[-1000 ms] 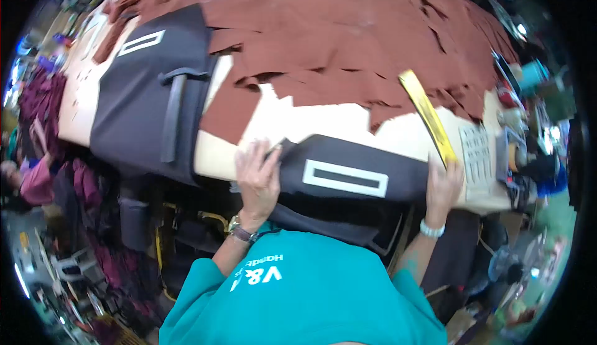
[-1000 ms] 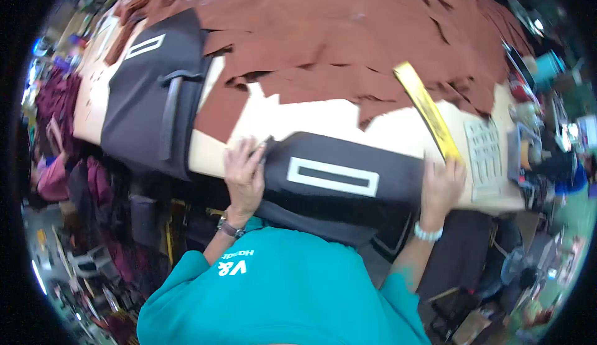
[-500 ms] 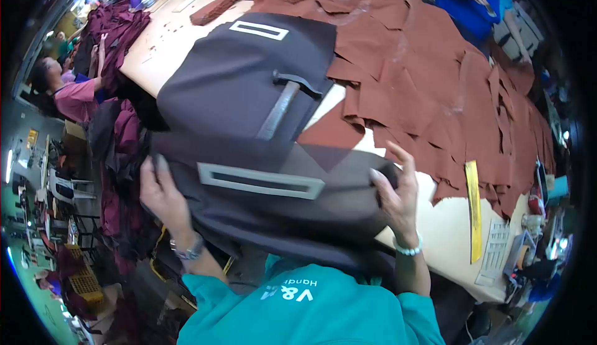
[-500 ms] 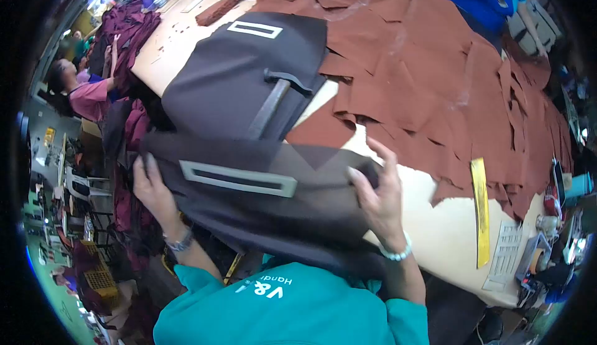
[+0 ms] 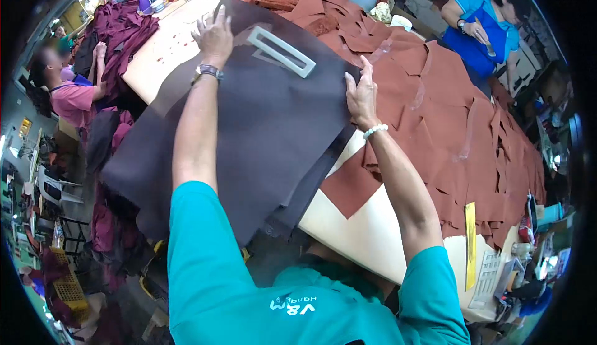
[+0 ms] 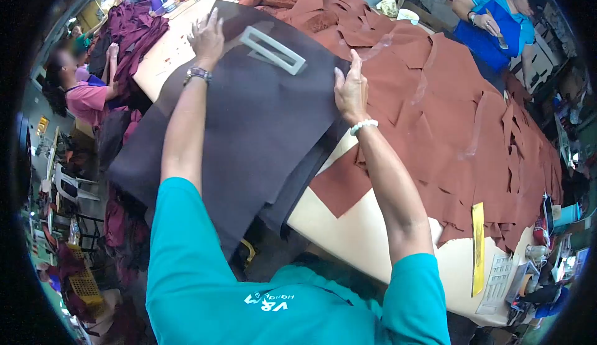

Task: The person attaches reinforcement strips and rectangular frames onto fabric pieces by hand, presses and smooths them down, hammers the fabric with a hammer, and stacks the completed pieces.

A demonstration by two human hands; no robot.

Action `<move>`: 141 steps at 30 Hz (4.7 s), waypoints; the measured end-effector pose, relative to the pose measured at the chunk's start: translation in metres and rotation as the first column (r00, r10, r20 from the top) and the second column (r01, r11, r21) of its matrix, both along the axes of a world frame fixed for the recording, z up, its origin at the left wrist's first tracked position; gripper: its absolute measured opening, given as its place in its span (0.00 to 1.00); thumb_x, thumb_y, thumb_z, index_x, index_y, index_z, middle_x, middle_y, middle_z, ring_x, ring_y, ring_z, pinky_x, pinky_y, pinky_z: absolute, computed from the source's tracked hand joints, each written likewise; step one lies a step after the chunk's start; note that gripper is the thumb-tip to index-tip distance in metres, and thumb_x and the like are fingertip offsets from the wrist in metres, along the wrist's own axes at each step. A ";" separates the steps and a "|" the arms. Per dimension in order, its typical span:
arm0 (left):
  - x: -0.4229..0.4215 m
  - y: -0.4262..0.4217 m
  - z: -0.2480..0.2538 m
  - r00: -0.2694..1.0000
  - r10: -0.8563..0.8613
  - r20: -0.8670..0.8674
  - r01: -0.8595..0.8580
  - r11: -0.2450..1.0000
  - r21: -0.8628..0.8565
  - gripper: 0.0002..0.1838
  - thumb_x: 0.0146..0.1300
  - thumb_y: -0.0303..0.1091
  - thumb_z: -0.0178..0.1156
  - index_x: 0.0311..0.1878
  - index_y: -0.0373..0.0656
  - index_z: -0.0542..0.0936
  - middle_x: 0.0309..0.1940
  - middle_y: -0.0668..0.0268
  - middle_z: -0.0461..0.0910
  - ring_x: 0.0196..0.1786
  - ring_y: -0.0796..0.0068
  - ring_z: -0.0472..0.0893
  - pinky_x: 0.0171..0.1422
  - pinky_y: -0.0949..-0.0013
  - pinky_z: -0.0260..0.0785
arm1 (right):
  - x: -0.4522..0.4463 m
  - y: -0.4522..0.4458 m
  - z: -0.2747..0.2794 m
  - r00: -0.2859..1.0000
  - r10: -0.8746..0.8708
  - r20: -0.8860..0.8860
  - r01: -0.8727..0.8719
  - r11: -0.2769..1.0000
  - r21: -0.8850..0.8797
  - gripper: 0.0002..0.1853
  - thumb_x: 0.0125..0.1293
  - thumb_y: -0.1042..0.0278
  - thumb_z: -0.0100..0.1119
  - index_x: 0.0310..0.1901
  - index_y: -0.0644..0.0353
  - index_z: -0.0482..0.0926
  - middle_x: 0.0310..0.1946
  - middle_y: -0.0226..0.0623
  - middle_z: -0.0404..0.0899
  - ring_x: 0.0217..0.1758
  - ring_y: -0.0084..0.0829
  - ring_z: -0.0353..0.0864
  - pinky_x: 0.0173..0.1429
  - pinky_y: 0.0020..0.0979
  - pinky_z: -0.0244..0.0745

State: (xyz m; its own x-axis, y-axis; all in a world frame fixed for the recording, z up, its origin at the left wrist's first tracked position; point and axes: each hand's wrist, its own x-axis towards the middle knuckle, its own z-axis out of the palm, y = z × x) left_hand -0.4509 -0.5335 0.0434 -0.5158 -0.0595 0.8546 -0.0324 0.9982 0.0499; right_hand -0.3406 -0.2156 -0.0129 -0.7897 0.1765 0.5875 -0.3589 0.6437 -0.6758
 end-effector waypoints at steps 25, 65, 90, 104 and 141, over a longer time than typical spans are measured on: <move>0.290 0.012 -0.099 0.752 -0.222 0.621 -0.002 0.941 0.339 0.20 0.71 0.42 0.44 0.60 0.43 0.74 0.65 0.60 0.68 0.71 0.56 0.59 0.71 0.39 0.43 | -0.039 0.007 -0.031 0.996 0.022 0.091 -0.035 0.989 0.141 0.31 0.62 0.67 0.58 0.65 0.59 0.57 0.41 0.62 0.78 0.46 0.59 0.77 0.49 0.49 0.72; 0.062 0.114 -0.106 0.761 -0.345 0.549 0.272 0.938 0.213 0.37 0.60 0.68 0.45 0.71 0.63 0.59 0.72 0.54 0.49 0.74 0.45 0.43 0.68 0.27 0.34 | 0.076 0.062 -0.030 0.962 0.069 0.263 -0.088 0.994 0.060 0.13 0.61 0.62 0.57 0.40 0.62 0.79 0.37 0.45 0.80 0.44 0.43 0.79 0.48 0.40 0.72; 0.065 0.118 -0.088 0.643 -0.316 0.698 0.194 0.949 0.250 0.39 0.59 0.69 0.44 0.71 0.60 0.60 0.73 0.54 0.47 0.75 0.46 0.41 0.70 0.30 0.32 | 0.151 0.054 0.057 0.987 0.148 0.069 -0.163 0.877 0.451 0.05 0.55 0.69 0.60 0.34 0.57 0.81 0.28 0.36 0.77 0.32 0.39 0.77 0.37 0.36 0.70; 0.054 0.110 -0.092 0.669 -0.057 0.741 0.156 0.986 -0.065 0.34 0.62 0.68 0.38 0.71 0.70 0.58 0.72 0.69 0.55 0.74 0.64 0.50 0.67 0.34 0.46 | 0.187 0.034 -0.002 0.998 -0.019 -0.054 0.042 0.892 0.450 0.23 0.53 0.64 0.64 0.51 0.60 0.75 0.48 0.42 0.73 0.54 0.42 0.73 0.58 0.41 0.67; 0.398 0.410 -0.037 -0.403 -0.898 0.178 0.711 -0.185 0.678 0.40 0.51 0.29 0.69 0.67 0.37 0.62 0.66 0.55 0.63 0.69 0.59 0.63 0.72 0.61 0.53 | 0.584 0.379 0.124 0.266 -0.937 -0.227 0.857 0.338 -0.390 0.23 0.66 0.56 0.57 0.51 0.72 0.76 0.45 0.36 0.79 0.49 0.21 0.73 0.55 0.25 0.66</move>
State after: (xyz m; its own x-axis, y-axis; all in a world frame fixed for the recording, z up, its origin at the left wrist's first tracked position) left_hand -0.0524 -0.1232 0.0059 -0.3262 0.8158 0.4775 0.6942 -0.1361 0.7068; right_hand 0.2437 0.1635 0.1106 0.2008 0.7460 0.6349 0.1571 0.6152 -0.7725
